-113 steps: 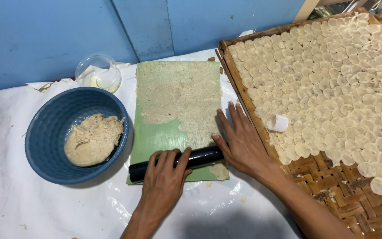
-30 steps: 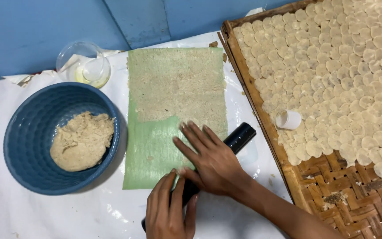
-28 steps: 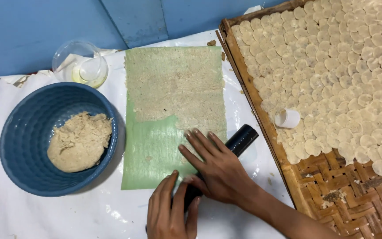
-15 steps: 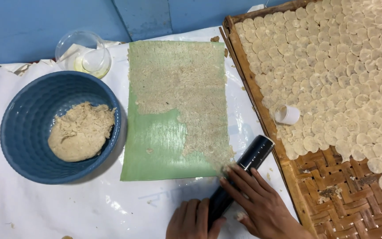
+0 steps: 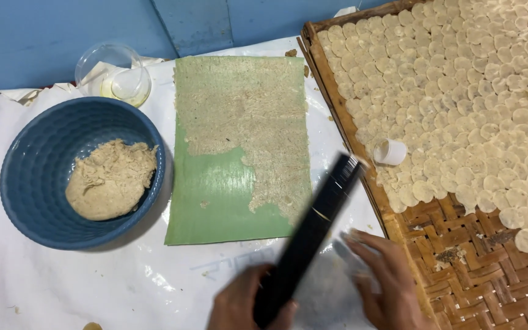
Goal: Using a cylindrical roller to flatten small pieces of dough into thin discs on a mat for snack production.
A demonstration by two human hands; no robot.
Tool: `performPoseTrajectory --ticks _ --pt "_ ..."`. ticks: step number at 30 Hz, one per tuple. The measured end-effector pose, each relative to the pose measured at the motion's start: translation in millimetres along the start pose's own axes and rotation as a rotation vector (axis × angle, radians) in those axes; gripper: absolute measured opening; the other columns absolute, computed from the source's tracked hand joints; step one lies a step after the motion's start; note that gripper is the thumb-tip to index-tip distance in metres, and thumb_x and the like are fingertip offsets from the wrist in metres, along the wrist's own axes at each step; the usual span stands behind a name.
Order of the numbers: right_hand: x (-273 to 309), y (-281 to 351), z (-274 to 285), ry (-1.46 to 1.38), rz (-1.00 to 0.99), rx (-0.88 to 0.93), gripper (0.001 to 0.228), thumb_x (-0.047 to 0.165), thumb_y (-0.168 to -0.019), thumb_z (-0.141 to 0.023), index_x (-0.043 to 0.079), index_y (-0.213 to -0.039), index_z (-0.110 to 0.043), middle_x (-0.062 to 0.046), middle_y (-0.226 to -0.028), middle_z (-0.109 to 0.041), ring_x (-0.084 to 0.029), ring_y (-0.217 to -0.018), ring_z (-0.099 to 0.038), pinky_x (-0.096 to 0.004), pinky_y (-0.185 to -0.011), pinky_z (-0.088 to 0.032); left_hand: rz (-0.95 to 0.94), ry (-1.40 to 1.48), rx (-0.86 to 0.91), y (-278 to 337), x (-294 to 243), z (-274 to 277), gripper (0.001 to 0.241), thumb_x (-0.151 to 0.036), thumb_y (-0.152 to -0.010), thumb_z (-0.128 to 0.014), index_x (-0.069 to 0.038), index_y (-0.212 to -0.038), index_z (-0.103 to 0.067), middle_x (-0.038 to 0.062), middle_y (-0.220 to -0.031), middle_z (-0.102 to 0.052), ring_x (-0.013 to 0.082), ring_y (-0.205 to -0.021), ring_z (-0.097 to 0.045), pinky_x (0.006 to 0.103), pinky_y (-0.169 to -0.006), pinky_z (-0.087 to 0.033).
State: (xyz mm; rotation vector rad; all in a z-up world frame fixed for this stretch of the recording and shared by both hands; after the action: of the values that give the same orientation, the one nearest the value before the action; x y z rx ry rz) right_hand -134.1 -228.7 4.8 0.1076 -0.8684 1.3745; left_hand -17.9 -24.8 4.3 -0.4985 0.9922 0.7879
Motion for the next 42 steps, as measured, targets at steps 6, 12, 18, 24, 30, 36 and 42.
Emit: performPoseTrajectory --ticks 6,12,18,24,30,36,42 --pt "8.8 -27.9 -53.2 0.459 -0.08 0.398 0.062 0.035 -0.095 -0.058 0.012 -0.151 -0.046 -0.022 -0.135 -0.049 -0.031 -0.106 -0.057 -0.039 -0.082 -0.053 -0.007 0.25 -0.084 -54.5 13.1 56.5 0.044 -0.031 -0.084 -0.073 0.002 -0.112 -0.062 0.008 -0.078 -0.078 0.0168 -0.06 -0.074 0.0285 -0.065 -0.064" --pt "-3.3 -19.5 -52.8 0.659 -0.124 0.362 0.061 0.039 -0.094 -0.056 0.017 -0.15 -0.047 -0.017 -0.136 -0.052 -0.03 -0.113 -0.057 -0.037 -0.083 -0.053 -0.001 0.478 -0.092 -65.0 46.9 56.9 0.038 -0.017 -0.082 -0.07 0.003 -0.113 -0.061 0.003 -0.076 -0.065 0.0094 -0.062 -0.055 0.0224 -0.059 -0.045" --pt "3.0 -49.7 -35.7 0.502 -0.277 0.282 0.053 0.029 -0.095 -0.057 0.012 -0.146 -0.053 -0.013 -0.126 -0.059 -0.027 -0.103 -0.062 -0.038 -0.079 -0.056 0.026 0.51 -0.163 -50.9 74.3 50.1 0.05 -0.026 -0.08 -0.077 0.003 -0.117 -0.059 0.008 -0.085 -0.069 0.0129 -0.068 -0.063 0.0252 -0.065 -0.054" --pt "-6.8 -63.6 -64.7 0.707 -0.21 0.433 0.067 0.017 -0.089 -0.06 0.023 -0.153 -0.044 -0.02 -0.137 -0.054 -0.03 -0.106 -0.061 -0.039 -0.079 -0.059 0.075 0.46 -0.144 -52.6 79.4 48.4 0.04 -0.013 -0.075 -0.073 0.0 -0.112 -0.062 0.006 -0.077 -0.074 0.0124 -0.061 -0.067 0.0238 -0.061 -0.056" --pt "-16.6 -56.1 -50.4 0.734 -0.24 0.371 0.058 0.018 -0.094 -0.053 0.018 -0.151 -0.046 -0.022 -0.136 -0.056 -0.031 -0.1 -0.067 -0.031 -0.056 -0.067 -0.002 0.418 -0.149 -54.2 71.3 52.2 0.042 -0.019 -0.08 -0.073 0.0 -0.114 -0.059 0.005 -0.076 -0.073 0.0115 -0.058 -0.066 0.0238 -0.059 -0.055" --pt "4.6 -17.8 -50.5 0.492 -0.368 0.263 0.049 0.031 -0.082 -0.075 0.013 -0.127 -0.069 -0.018 -0.123 -0.066 -0.028 -0.094 -0.073 -0.038 -0.072 -0.067 0.017 0.397 -0.159 -54.2 70.3 52.3 0.043 -0.025 -0.08 -0.075 -0.001 -0.112 -0.059 0.001 -0.066 -0.069 0.0088 -0.049 -0.057 0.0219 -0.049 -0.046" --pt "-3.1 -33.5 -50.7 0.461 -0.345 0.227 0.028 0.022 -0.091 -0.065 0.006 -0.113 -0.071 -0.016 -0.104 -0.068 -0.02 -0.058 -0.069 -0.032 -0.046 -0.063 -0.023 0.416 -0.204 -50.9 65.4 54.8 0.042 -0.024 -0.081 -0.072 0.001 -0.112 -0.06 0.002 -0.071 -0.066 0.0091 -0.054 -0.056 0.0224 -0.052 -0.046"
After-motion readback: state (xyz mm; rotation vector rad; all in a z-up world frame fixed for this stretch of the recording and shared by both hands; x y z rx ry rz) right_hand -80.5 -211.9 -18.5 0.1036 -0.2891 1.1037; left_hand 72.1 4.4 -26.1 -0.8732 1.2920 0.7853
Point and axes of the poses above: each hand's wrist, its own y-axis away from the middle knuckle, its own z-axis out of the back of the hand, x = y × z, the point moved 9 cm from there along -y, towards the middle knuckle
